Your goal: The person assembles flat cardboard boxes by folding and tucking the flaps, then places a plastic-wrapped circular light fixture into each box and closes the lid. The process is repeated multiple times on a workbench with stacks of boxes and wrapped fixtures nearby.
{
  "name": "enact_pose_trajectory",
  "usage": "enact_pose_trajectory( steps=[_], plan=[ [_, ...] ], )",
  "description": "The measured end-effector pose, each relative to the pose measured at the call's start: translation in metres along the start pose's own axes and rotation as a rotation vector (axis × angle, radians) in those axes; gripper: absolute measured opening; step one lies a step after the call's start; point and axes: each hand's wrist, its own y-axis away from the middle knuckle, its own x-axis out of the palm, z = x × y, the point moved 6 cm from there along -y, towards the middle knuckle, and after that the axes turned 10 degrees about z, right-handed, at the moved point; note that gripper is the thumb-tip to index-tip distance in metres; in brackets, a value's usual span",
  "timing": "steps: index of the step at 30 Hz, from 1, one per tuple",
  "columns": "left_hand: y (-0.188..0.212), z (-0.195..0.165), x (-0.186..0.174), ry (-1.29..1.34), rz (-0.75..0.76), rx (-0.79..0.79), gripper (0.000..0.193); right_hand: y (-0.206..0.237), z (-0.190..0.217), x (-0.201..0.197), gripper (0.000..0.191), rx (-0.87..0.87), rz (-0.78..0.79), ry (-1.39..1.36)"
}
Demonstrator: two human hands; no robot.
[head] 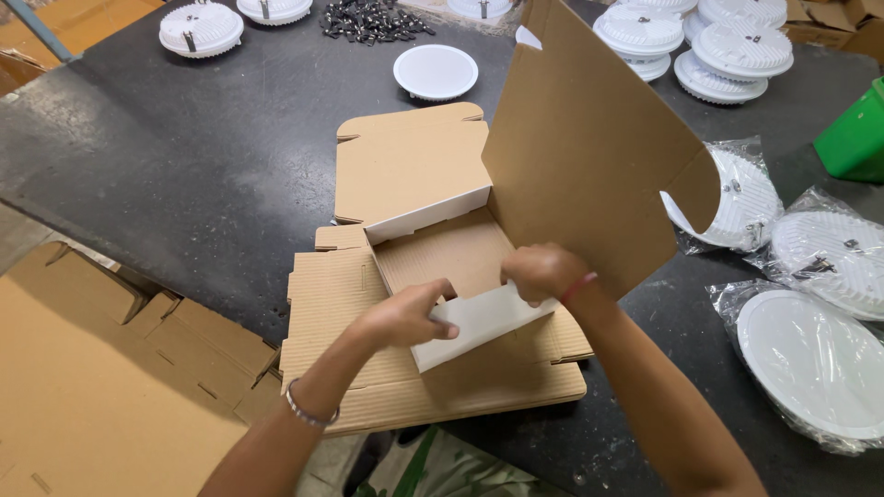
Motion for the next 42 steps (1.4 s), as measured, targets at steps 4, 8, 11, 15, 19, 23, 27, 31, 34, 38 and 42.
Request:
enact_pose_trajectory(
  steps=[4,8,11,15,19,23,27,31,34,38,42],
  plan=[
    [-0.015,0.012,-0.001,-0.038,0.178,-0.198,0.068,-0.011,0.001,-0.009,0.069,-0.001,0.07,-0.12],
    [0.004,-0.019,0.004,-0.355,-0.271,0.156,0.07,0.021,0.015,-0.017,0.061,-0.174,-0.381,-0.016],
    [0.018,-0.028,0.043,-0.447,-0.367,0.176,0.039,0.057,0.025,0.004,0.025,-0.24,-0.594,-0.015],
    [0.021,-0.032,0.077,-0.448,-0.498,0.127,0.02,0.072,0.031,0.045,0.034,-0.282,-0.369,-0.12],
    [0.022,-0.035,0.083,-0.506,-0.608,0.072,0.018,0.084,0.032,0.042,0.035,-0.37,-0.543,-0.202],
    [0.024,-0.039,0.081,-0.507,-0.638,0.071,0.018,0.084,0.038,0.034,0.036,-0.425,-0.627,-0.165],
    [0.02,-0.042,0.078,-0.49,-0.651,0.054,0.028,0.069,0.032,0.034,0.035,-0.234,-0.589,-0.212],
    [0.014,-0.041,0.077,-0.452,-0.624,0.039,0.027,0.063,0.033,0.033,0.048,-0.279,-0.642,-0.194],
    [0.014,-0.037,0.076,-0.421,-0.592,-0.037,0.03,0.057,0.028,0.037,0.049,-0.238,-0.59,-0.166],
    [0.021,-0.048,0.076,-0.451,-0.557,-0.07,0.022,0.063,0.03,0.048,0.048,-0.2,-0.615,-0.147],
    [0.022,-0.059,0.085,-0.244,-0.272,-0.16,0.067,0.101,0.035,0.055,0.048,-0.124,-1.128,-0.141]
  ],
)
